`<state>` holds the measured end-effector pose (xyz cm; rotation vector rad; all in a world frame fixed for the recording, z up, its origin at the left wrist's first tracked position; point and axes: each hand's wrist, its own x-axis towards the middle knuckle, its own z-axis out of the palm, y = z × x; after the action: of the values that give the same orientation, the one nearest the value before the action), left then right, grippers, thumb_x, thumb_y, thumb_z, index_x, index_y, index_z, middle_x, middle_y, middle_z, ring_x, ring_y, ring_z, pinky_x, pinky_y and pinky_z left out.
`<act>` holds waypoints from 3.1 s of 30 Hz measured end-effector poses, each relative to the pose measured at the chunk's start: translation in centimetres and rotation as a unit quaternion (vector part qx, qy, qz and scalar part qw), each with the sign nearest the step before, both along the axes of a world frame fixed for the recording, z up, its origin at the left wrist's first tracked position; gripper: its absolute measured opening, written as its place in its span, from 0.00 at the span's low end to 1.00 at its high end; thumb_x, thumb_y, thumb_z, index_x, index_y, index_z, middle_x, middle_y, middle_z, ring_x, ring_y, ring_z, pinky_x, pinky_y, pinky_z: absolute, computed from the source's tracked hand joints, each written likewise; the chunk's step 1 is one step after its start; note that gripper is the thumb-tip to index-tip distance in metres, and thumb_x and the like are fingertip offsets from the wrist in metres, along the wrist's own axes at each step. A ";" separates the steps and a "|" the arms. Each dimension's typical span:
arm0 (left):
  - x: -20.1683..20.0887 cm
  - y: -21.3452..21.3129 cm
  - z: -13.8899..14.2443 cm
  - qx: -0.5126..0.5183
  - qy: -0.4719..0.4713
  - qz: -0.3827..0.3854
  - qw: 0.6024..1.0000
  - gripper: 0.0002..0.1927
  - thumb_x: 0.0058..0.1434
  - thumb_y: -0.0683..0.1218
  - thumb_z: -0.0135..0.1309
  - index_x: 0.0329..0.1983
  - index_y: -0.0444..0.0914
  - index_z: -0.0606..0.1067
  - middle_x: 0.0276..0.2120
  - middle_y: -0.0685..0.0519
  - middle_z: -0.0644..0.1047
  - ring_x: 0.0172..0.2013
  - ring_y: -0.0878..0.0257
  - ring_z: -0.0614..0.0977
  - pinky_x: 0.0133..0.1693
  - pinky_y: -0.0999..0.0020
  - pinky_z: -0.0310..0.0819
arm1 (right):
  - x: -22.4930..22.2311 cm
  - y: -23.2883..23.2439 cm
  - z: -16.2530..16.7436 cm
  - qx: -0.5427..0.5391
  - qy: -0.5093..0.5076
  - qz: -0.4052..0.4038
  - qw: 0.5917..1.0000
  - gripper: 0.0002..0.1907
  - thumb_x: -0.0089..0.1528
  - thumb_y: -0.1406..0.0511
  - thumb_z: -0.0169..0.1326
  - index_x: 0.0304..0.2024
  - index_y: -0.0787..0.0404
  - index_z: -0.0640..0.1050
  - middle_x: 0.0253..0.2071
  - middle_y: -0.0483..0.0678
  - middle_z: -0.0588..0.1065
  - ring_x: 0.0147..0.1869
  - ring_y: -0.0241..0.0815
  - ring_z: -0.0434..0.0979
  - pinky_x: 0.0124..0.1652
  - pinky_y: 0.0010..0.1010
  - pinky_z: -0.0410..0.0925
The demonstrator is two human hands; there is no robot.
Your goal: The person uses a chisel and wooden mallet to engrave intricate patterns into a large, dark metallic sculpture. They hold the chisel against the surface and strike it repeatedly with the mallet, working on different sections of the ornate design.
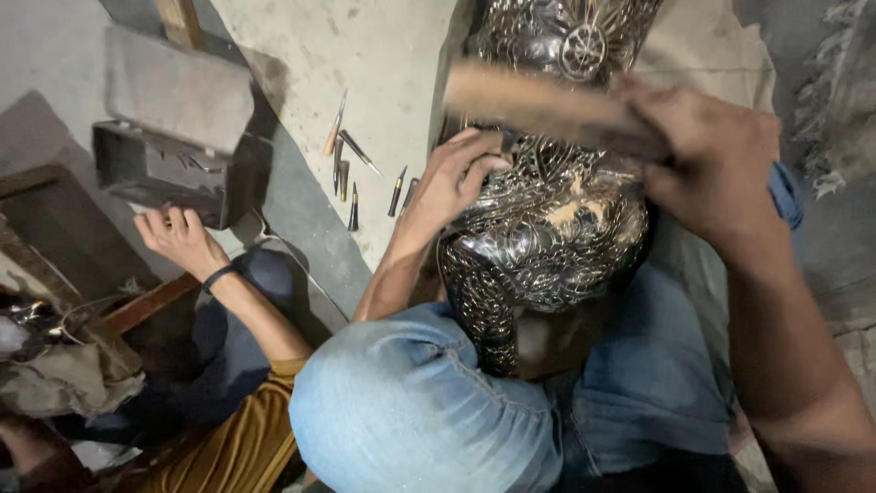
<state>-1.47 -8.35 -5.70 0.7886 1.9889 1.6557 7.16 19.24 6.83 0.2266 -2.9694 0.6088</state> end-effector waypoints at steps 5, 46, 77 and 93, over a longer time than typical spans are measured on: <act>0.0 0.0 -0.2 0.009 0.088 0.004 0.996 0.09 0.68 0.39 0.54 0.49 0.32 0.78 0.47 0.43 0.81 0.47 0.49 0.83 0.51 0.60 0.78 | -0.7 -0.9 1.0 0.025 0.031 0.011 0.999 0.32 0.51 0.73 0.64 0.59 0.59 0.75 0.40 0.51 0.77 0.38 0.49 0.80 0.38 0.36 0.72; -0.1 0.0 -0.2 -0.001 0.023 -0.003 1.000 0.10 0.67 0.37 0.51 0.50 0.30 0.78 0.43 0.43 0.81 0.44 0.51 0.84 0.49 0.62 0.79 | -0.7 -1.1 0.4 0.067 -0.017 -0.005 0.998 0.38 0.48 0.71 0.70 0.63 0.65 0.77 0.40 0.53 0.79 0.39 0.46 0.81 0.38 0.34 0.74; -0.2 0.0 1.1 -0.034 0.037 0.018 0.999 0.10 0.67 0.36 0.52 0.50 0.31 0.78 0.45 0.42 0.80 0.44 0.51 0.82 0.48 0.64 0.77 | -1.4 -0.6 0.7 0.061 -0.008 0.005 0.998 0.40 0.57 0.64 0.74 0.71 0.55 0.73 0.41 0.48 0.78 0.40 0.42 0.80 0.38 0.32 0.73; -0.2 0.1 0.8 -0.007 0.039 0.010 0.999 0.10 0.67 0.36 0.53 0.50 0.31 0.77 0.44 0.42 0.81 0.46 0.49 0.82 0.51 0.61 0.76 | -1.3 -0.9 1.4 0.144 0.002 -0.015 0.989 0.40 0.45 0.64 0.72 0.62 0.52 0.78 0.32 0.47 0.77 0.34 0.44 0.79 0.33 0.36 0.71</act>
<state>-1.68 -8.30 -4.89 0.8422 2.0646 1.6434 5.89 18.36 8.23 0.2048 -3.0412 0.1724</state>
